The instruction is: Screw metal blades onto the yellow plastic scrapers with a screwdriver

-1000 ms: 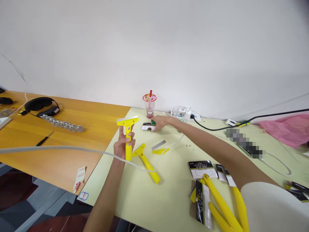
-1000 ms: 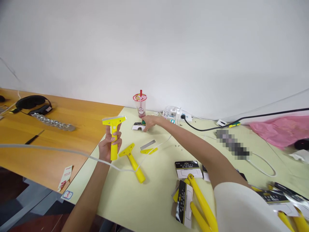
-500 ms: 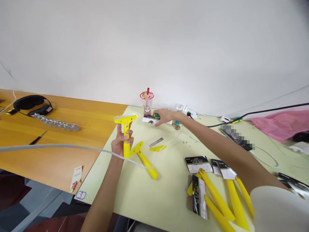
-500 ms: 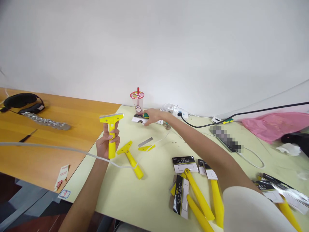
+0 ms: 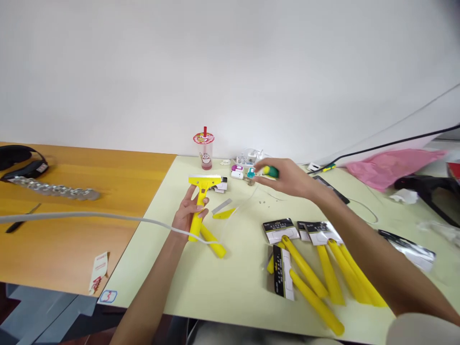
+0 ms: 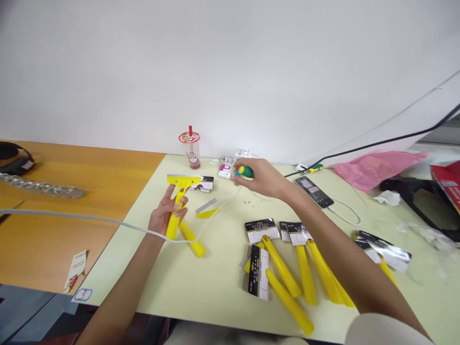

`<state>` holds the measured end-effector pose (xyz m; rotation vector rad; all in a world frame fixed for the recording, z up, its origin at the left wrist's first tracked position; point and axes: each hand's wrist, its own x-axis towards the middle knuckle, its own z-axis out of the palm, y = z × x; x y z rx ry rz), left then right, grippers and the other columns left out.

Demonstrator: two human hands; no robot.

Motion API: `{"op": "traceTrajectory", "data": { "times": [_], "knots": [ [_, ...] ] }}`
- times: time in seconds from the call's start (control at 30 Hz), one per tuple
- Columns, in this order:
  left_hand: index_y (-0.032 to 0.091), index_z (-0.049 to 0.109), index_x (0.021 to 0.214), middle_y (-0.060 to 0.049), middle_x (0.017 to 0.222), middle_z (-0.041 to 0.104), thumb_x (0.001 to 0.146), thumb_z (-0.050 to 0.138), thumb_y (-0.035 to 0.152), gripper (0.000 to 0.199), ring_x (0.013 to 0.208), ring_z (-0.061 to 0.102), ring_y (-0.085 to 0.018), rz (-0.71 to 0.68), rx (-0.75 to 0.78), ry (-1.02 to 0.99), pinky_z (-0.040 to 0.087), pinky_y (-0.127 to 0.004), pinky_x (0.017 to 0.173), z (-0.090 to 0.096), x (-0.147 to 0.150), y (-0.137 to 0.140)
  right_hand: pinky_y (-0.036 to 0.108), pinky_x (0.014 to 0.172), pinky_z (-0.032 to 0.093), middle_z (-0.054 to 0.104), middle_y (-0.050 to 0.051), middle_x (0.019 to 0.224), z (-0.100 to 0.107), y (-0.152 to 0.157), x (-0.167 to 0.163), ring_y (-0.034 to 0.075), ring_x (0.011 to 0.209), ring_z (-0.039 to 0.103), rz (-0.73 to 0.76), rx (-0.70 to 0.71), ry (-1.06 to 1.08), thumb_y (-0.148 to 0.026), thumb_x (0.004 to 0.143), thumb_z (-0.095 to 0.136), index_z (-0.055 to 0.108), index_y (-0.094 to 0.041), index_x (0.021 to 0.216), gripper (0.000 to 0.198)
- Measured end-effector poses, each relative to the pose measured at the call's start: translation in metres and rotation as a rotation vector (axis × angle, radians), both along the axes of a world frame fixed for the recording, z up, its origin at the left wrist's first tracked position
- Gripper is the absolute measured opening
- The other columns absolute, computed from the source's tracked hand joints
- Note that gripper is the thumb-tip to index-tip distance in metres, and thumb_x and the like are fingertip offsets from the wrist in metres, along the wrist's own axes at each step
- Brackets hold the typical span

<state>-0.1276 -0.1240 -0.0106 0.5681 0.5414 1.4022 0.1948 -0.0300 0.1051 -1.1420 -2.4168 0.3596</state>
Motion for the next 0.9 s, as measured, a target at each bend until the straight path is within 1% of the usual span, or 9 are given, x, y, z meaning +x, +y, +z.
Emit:
{"op": "traceTrajectory", "data": {
  "times": [0.1,0.23,0.33,0.43,0.53,0.67,0.8,0.87,0.9],
  "knots": [
    [0.031,0.075,0.124,-0.005,0.122,0.067,0.069,0.081,-0.004,0.065,0.092,0.065,-0.012,-0.054,-0.015,-0.018,0.044,-0.014,0.055,0.002,0.009,-0.004,0.040,0.092,0.059,0.085,0.007,0.112,-0.004,-0.062,0.052,0.028,0.098,0.080,-0.151,-0.052,0.036,-0.061,0.100,0.068,0.079,-0.027,0.110,0.037],
    [0.029,0.073,0.125,-0.006,0.121,0.066,0.069,0.079,-0.005,0.066,0.092,0.065,-0.012,-0.094,-0.023,-0.041,0.042,-0.013,0.053,0.005,0.019,-0.008,0.045,0.093,0.061,0.086,0.007,0.114,-0.039,-0.122,0.102,0.031,0.101,0.081,-0.315,-0.213,0.019,-0.061,0.101,0.063,0.077,-0.031,0.106,0.034],
    [0.029,0.072,0.126,-0.006,0.124,0.066,0.068,0.078,-0.005,0.068,0.089,0.064,-0.010,-0.086,-0.010,-0.041,0.042,-0.011,0.053,0.010,0.024,-0.008,0.049,0.093,0.061,0.085,0.008,0.113,-0.066,-0.143,0.114,0.033,0.099,0.081,-0.386,-0.288,0.000,-0.057,0.101,0.061,0.076,-0.036,0.102,0.026],
    [0.030,0.070,0.132,-0.008,0.132,0.065,0.069,0.077,-0.005,0.072,0.090,0.064,-0.008,-0.041,0.018,-0.013,0.043,-0.010,0.055,0.017,0.025,-0.007,0.052,0.096,0.060,0.084,0.010,0.118,-0.083,-0.146,0.103,0.035,0.104,0.080,-0.347,-0.293,-0.072,-0.051,0.100,0.061,0.075,-0.037,0.105,0.021],
    [0.034,0.068,0.136,-0.008,0.139,0.065,0.070,0.077,-0.005,0.077,0.091,0.064,-0.007,0.042,0.064,0.026,0.043,-0.009,0.056,0.026,0.019,-0.010,0.049,0.094,0.059,0.081,0.010,0.124,-0.088,-0.135,0.077,0.034,0.107,0.079,-0.224,-0.277,-0.174,-0.044,0.103,0.058,0.075,-0.035,0.113,0.021],
    [0.036,0.070,0.136,-0.006,0.141,0.064,0.071,0.076,-0.006,0.078,0.088,0.062,-0.007,0.121,0.120,0.084,0.045,-0.009,0.057,0.037,0.003,-0.021,0.039,0.084,0.055,0.078,0.011,0.128,-0.078,-0.099,0.027,0.031,0.107,0.077,-0.036,-0.202,-0.302,-0.033,0.105,0.059,0.073,-0.028,0.117,0.018],
    [0.038,0.071,0.135,-0.005,0.136,0.065,0.071,0.077,-0.007,0.078,0.088,0.061,-0.009,0.183,0.150,0.143,0.047,-0.010,0.056,0.045,-0.007,-0.038,0.037,0.093,0.051,0.073,0.015,0.137,-0.063,-0.030,-0.038,0.032,0.123,0.071,0.022,-0.108,-0.334,-0.041,0.111,0.054,0.069,-0.023,0.129,0.029],
    [0.038,0.071,0.135,-0.005,0.134,0.065,0.070,0.078,-0.007,0.079,0.088,0.061,-0.009,0.204,0.155,0.153,0.047,-0.010,0.056,0.047,-0.008,-0.044,0.039,0.094,0.050,0.069,0.020,0.144,-0.061,0.013,-0.071,0.036,0.127,0.069,0.033,-0.112,-0.361,-0.050,0.106,0.065,0.065,-0.019,0.136,0.044],
    [0.039,0.071,0.135,-0.005,0.133,0.065,0.070,0.079,-0.007,0.080,0.088,0.061,-0.010,0.208,0.156,0.160,0.047,-0.010,0.056,0.047,-0.008,-0.046,0.039,0.093,0.051,0.068,0.023,0.146,-0.062,0.033,-0.085,0.038,0.126,0.069,0.041,-0.126,-0.382,-0.056,0.098,0.075,0.064,-0.016,0.137,0.057]
  ]
}}
